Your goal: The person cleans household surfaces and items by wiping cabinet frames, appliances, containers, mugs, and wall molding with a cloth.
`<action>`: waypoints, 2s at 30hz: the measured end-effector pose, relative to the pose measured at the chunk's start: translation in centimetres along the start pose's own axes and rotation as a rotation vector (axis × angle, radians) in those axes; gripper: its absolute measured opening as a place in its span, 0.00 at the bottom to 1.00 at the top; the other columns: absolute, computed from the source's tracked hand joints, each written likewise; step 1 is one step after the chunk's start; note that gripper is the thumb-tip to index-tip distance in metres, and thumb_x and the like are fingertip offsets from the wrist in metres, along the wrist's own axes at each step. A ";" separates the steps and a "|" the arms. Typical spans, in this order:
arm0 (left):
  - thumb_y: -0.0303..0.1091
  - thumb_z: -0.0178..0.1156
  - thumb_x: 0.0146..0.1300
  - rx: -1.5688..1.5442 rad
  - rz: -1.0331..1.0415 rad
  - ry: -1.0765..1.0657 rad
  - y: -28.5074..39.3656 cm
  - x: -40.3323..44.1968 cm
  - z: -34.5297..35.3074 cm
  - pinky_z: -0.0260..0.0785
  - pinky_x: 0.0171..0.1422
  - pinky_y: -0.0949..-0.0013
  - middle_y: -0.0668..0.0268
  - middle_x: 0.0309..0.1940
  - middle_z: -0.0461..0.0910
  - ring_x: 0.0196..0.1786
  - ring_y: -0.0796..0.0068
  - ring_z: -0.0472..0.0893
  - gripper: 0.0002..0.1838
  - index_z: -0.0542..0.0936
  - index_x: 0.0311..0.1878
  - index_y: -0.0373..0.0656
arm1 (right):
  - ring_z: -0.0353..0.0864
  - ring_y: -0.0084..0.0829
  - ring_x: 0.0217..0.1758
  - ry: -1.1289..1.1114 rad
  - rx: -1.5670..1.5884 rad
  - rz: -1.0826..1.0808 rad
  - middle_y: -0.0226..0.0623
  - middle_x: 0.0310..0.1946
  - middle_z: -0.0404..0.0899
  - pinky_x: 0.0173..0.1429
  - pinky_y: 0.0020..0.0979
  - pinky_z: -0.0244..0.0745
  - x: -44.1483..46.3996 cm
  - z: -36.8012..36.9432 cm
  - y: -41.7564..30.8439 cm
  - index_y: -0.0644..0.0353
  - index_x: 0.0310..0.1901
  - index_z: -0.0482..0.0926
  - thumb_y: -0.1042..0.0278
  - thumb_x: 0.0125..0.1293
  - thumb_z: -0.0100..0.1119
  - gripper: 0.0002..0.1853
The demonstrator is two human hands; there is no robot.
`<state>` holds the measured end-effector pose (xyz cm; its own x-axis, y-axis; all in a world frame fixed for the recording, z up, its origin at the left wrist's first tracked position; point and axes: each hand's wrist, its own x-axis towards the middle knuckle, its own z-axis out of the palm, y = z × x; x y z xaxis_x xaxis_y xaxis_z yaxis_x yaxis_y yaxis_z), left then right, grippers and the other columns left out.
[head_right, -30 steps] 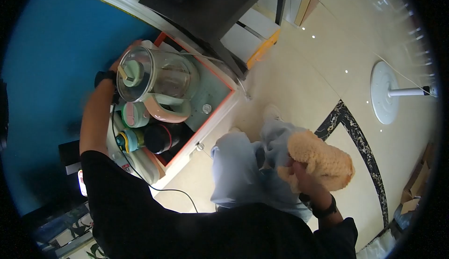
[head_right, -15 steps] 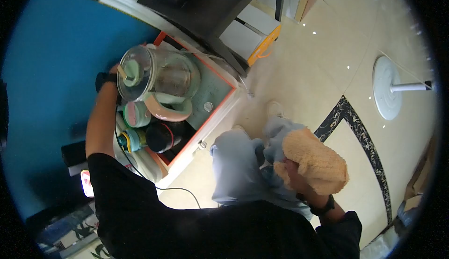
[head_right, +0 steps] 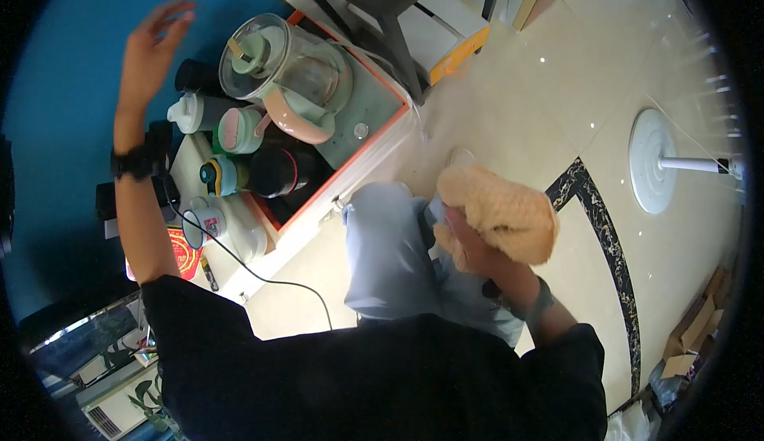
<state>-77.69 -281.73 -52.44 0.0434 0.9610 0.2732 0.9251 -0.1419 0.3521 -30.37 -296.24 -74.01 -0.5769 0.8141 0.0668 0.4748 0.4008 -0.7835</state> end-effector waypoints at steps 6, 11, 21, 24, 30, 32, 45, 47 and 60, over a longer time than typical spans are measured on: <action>0.33 0.71 0.54 -0.180 0.234 -0.011 13.5 -9.5 1.2 0.73 0.59 0.64 0.60 0.55 0.81 0.57 0.66 0.80 0.23 0.79 0.54 0.43 | 0.79 0.32 0.49 -0.211 1.104 0.440 0.40 0.53 0.76 0.53 0.35 0.79 7.0 -3.6 -9.5 0.62 0.61 0.69 0.51 0.76 0.43 0.24; 0.37 0.77 0.40 -0.230 0.335 -0.288 19.5 -15.8 8.4 0.67 0.67 0.57 0.59 0.66 0.70 0.66 0.56 0.71 0.50 0.66 0.70 0.42 | 0.79 0.25 0.47 -0.343 1.091 0.266 0.36 0.47 0.79 0.48 0.27 0.77 8.2 -2.3 -13.1 0.63 0.55 0.74 0.48 0.77 0.43 0.24; 0.23 0.67 0.45 -0.520 0.149 0.123 17.3 -17.4 15.5 0.76 0.44 0.62 0.63 0.45 0.80 0.43 0.55 0.82 0.22 0.77 0.47 0.43 | 0.78 0.20 0.39 -0.528 0.885 0.468 0.30 0.38 0.80 0.43 0.24 0.74 11.7 -2.6 -10.4 0.62 0.52 0.76 0.44 0.76 0.45 0.25; 0.21 0.66 0.46 -0.544 0.075 0.155 15.3 -16.9 17.9 0.75 0.44 0.59 0.61 0.43 0.80 0.43 0.52 0.81 0.21 0.77 0.47 0.43 | 0.77 0.20 0.40 -0.507 0.595 0.337 0.31 0.40 0.80 0.45 0.25 0.74 13.2 -2.7 -9.7 0.63 0.54 0.76 0.43 0.74 0.48 0.27; 0.22 0.62 0.53 -0.516 -0.173 0.123 11.4 -14.9 22.5 0.71 0.47 0.51 0.50 0.43 0.79 0.45 0.44 0.78 0.17 0.73 0.47 0.39 | 0.75 0.43 0.62 -0.102 -0.074 -0.076 0.53 0.65 0.68 0.61 0.36 0.73 15.1 -3.0 -5.1 0.64 0.70 0.60 0.53 0.63 0.66 0.40; 0.24 0.61 0.55 -0.506 -0.168 0.113 10.2 -14.1 24.6 0.73 0.47 0.50 0.49 0.44 0.79 0.46 0.44 0.79 0.19 0.72 0.51 0.40 | 0.68 0.47 0.68 -0.156 -0.122 -0.209 0.48 0.75 0.53 0.69 0.37 0.68 16.1 -2.1 -3.0 0.55 0.76 0.50 0.67 0.58 0.69 0.48; 0.25 0.58 0.60 -0.175 -0.199 0.029 8.4 -10.2 29.8 0.76 0.44 0.50 0.49 0.45 0.77 0.44 0.41 0.80 0.16 0.69 0.51 0.40 | 0.77 0.47 0.55 0.021 -0.252 -0.306 0.42 0.51 0.79 0.57 0.41 0.75 22.3 5.7 4.2 0.63 0.49 0.77 0.76 0.54 0.60 0.18; 0.26 0.58 0.60 -0.077 -0.245 0.006 8.1 -9.0 30.1 0.76 0.44 0.50 0.49 0.44 0.78 0.42 0.41 0.81 0.14 0.70 0.48 0.39 | 0.78 0.47 0.53 0.059 -0.243 -0.311 0.43 0.49 0.80 0.55 0.41 0.76 23.2 6.2 4.8 0.62 0.46 0.78 0.75 0.54 0.59 0.16; 0.27 0.57 0.61 -0.142 -0.031 -0.219 8.7 -8.8 28.6 0.74 0.44 0.48 0.49 0.41 0.78 0.43 0.42 0.80 0.09 0.72 0.44 0.38 | 0.79 0.50 0.44 -0.098 -0.213 -0.207 0.45 0.41 0.79 0.49 0.43 0.76 20.2 3.3 3.2 0.62 0.40 0.77 0.60 0.51 0.70 0.19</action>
<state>-59.19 -284.62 -77.38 0.1111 0.9916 0.0660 0.8657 -0.1291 0.4836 -42.70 -279.93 -77.23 -0.7320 0.6661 0.1436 0.4633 0.6410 -0.6119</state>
